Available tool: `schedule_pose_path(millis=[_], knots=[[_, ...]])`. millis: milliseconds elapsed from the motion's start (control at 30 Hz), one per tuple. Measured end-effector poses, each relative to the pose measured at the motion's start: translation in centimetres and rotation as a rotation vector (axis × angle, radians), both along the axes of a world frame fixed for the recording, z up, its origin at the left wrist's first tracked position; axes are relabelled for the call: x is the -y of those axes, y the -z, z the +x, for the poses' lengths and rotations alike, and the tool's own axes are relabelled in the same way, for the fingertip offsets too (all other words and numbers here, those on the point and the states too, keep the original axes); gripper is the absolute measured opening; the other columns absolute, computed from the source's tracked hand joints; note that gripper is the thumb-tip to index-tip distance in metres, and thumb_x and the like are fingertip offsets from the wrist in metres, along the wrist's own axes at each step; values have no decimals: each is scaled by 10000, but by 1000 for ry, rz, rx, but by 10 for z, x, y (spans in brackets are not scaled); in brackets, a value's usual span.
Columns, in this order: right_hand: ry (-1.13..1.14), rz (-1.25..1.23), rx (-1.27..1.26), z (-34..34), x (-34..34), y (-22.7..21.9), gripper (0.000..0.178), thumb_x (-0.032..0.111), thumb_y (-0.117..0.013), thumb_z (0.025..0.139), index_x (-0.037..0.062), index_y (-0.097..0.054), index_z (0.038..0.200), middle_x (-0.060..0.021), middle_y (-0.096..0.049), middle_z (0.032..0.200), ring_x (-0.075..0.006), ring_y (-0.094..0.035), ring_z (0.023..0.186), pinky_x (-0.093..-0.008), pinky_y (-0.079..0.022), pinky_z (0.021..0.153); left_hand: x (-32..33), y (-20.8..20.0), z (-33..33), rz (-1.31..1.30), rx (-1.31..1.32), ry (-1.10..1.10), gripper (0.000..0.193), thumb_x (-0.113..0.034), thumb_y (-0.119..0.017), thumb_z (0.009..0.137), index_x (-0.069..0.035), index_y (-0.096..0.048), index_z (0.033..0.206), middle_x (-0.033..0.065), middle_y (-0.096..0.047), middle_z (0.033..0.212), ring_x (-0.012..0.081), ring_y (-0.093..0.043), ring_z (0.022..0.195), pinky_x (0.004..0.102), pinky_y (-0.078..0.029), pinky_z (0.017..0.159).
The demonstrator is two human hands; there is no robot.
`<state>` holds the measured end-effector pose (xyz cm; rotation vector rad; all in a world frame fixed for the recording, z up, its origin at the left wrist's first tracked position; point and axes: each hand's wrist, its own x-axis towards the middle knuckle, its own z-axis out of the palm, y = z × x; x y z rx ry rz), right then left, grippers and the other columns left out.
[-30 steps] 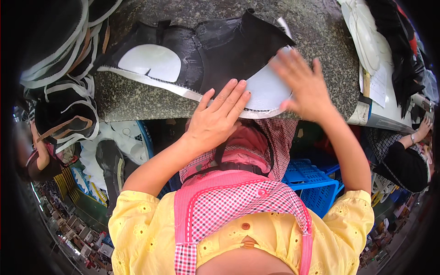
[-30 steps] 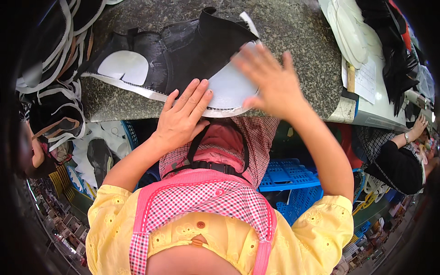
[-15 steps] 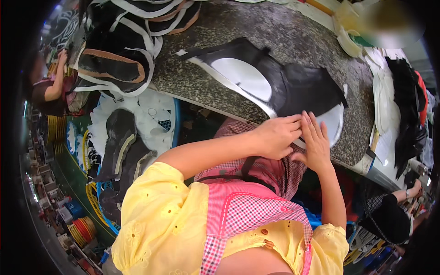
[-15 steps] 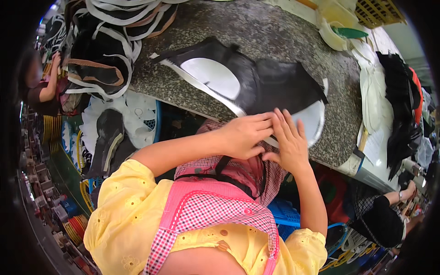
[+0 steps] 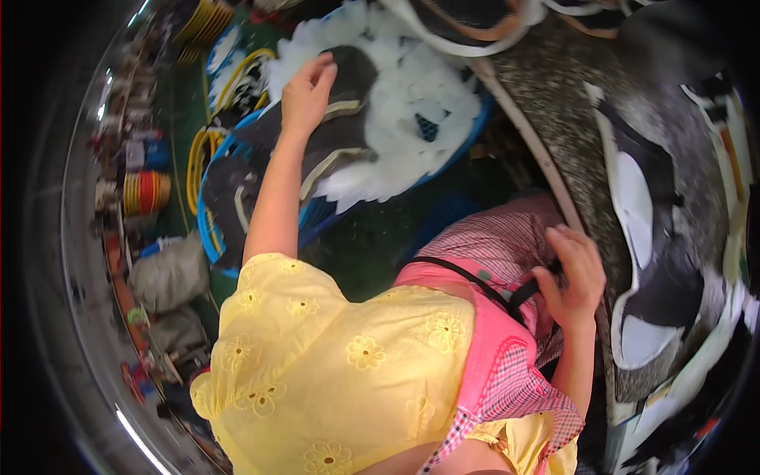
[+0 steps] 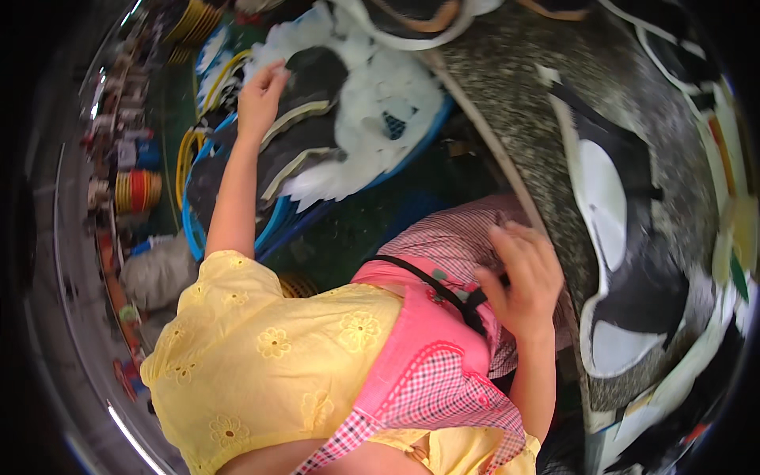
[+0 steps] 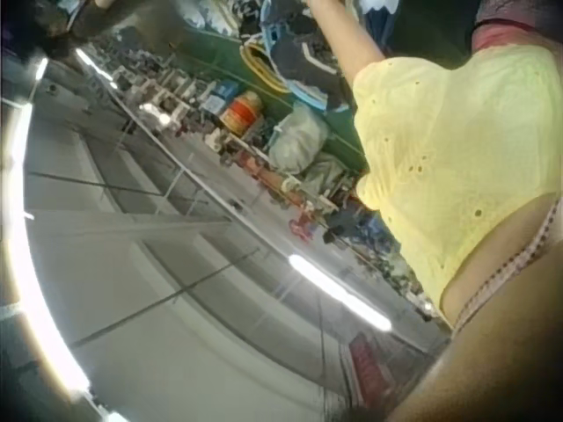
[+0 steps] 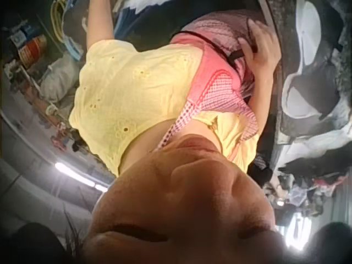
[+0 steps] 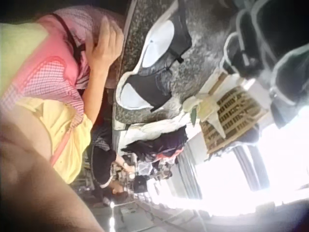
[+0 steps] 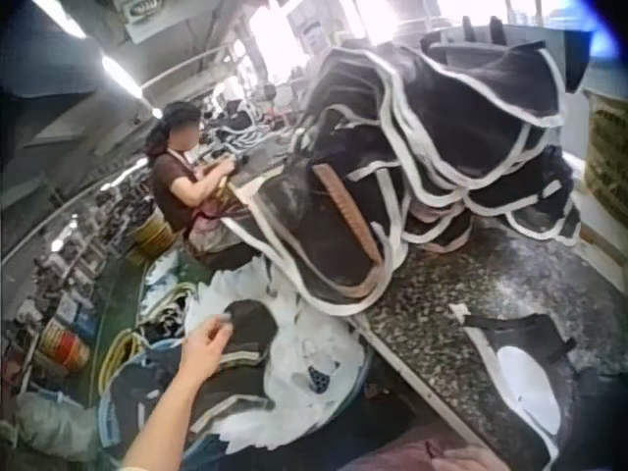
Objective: The recorder is assembling and inspecting shoe upper components in a factory setting.
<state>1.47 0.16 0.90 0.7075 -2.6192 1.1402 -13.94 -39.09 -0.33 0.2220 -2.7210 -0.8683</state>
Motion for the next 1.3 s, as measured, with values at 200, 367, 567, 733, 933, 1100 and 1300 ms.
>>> schedule_pose_path(millis=[200, 367, 567, 733, 933, 1100, 1300], knots=[[-226, -39, 149, -19, 46, 24, 372, 74, -669, 624, 6, -586, 979, -129, -599, 880, -298, -564, 851, -360, -459, 737, 76, 37, 55, -41, 484, 178, 480, -393, -670, 678, -65, -611, 1023, 159, -614, 984, 291, -582, 920, 330, -437, 821], [-171, 1, 260, -14, 50, 29, 341, 47, -655, 640, 18, -595, 974, -138, -596, 847, -306, -558, 796, -351, -457, 691, 125, 86, 58, -726, 597, -74, 607, -237, -683, 648, -201, -478, 1218, 116, -407, 1293, 322, -328, 1223, 468, -343, 925], [-68, 46, 415, -3, 54, 37, 302, 52, -649, 655, 23, -606, 953, -120, -603, 821, -273, -557, 726, -338, -451, 642, 180, 97, 9, -924, 360, -589, 736, -373, -682, 668, -189, -346, 1296, 140, -201, 1402, 389, -146, 1283, 593, -169, 967], [-47, 46, 485, -2, 57, 43, 296, 57, -652, 657, 30, -612, 949, -117, -606, 822, -271, -564, 718, -333, -452, 636, 225, 53, -23, -700, 742, -406, 553, -454, -697, 662, -47, -593, 1023, 131, -595, 1047, 242, -581, 951, 338, -476, 737], [-40, -145, 456, -16, 68, 42, 621, 81, -720, 589, 38, -495, 1167, -154, -527, 1138, -302, -503, 1050, -341, -413, 875, 101, -50, -18, 1226, -225, -208, 351, -335, -617, 775, -67, -570, 998, 56, -613, 875, 178, -577, 697, 306, -451, 539], [132, -215, -228, -57, 84, -5, 703, 72, -722, 495, 93, -506, 1163, -162, -329, 1322, -358, -349, 1183, -421, -340, 939, -124, -4, 89, 1445, 200, 239, 308, -226, -526, 851, -17, -496, 1076, 99, -561, 1026, 251, -595, 793, 397, -508, 616], [18, -478, -268, -19, 2, -35, 268, 37, -690, 654, 12, -565, 889, -143, -564, 884, -252, -542, 844, -348, -445, 746, -131, -29, 80, 1208, 710, 1466, 706, -533, -553, 770, -8, -383, 1210, 216, -503, 1107, 302, -566, 882, 408, -468, 704]])
